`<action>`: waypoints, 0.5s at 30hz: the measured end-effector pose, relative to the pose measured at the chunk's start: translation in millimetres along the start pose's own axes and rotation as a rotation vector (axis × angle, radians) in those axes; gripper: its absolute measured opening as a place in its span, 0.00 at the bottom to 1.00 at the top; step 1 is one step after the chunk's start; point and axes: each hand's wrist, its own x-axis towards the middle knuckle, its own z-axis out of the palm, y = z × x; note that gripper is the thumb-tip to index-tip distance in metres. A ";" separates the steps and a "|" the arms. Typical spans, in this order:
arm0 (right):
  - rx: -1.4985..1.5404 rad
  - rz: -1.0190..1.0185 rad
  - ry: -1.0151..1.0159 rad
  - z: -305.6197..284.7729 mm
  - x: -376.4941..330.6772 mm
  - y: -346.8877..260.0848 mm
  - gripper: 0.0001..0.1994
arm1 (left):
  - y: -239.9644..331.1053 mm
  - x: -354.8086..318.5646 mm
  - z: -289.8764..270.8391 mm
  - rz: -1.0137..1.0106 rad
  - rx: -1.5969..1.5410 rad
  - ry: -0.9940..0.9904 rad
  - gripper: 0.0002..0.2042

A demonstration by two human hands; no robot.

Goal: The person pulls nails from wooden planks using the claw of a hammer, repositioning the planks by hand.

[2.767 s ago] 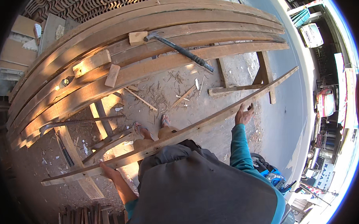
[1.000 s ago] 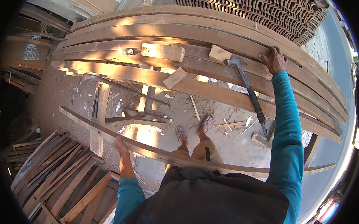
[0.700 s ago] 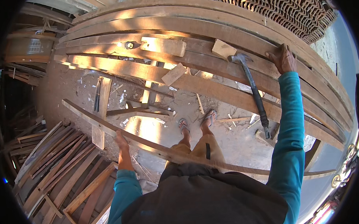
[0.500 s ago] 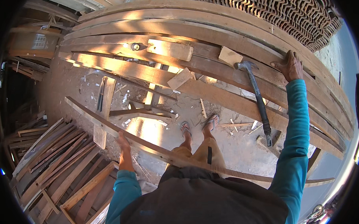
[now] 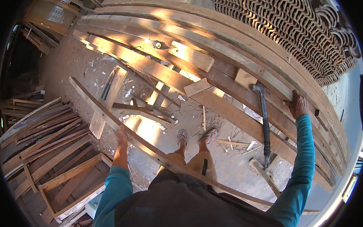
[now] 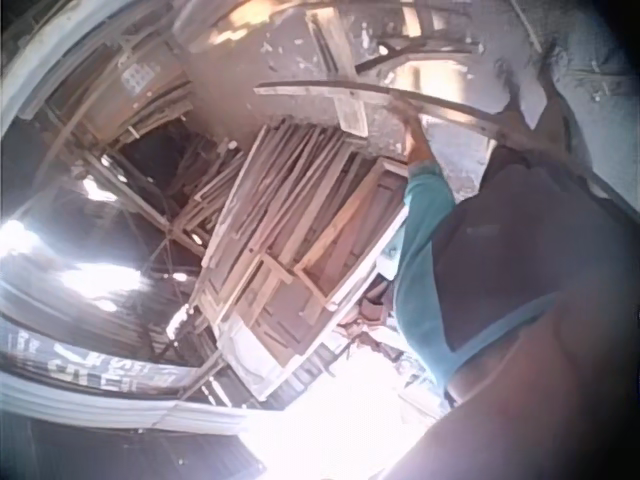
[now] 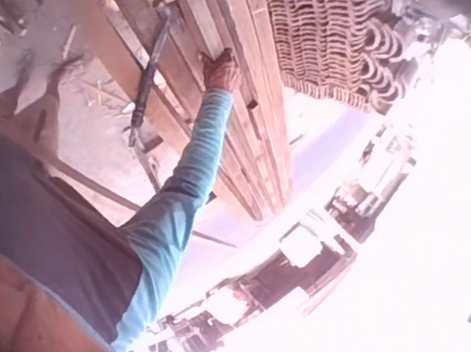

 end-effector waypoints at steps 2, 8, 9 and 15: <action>0.033 0.097 -0.022 -3.3 -6.1 -7.7 0.26 | -14.2 6.5 -11.4 0.053 0.045 -0.007 0.29; -0.073 -0.002 0.184 -7.1 -27.8 -3.4 0.26 | 29.6 -51.0 -0.6 0.172 0.363 0.319 0.40; -0.055 0.061 0.150 -18.3 -33.7 -9.3 0.25 | 57.0 -70.8 -0.6 0.408 0.532 0.394 0.38; -0.008 -0.110 0.438 -69.1 -73.1 -20.8 0.25 | 173.2 -163.1 69.1 0.669 -0.080 -0.241 0.24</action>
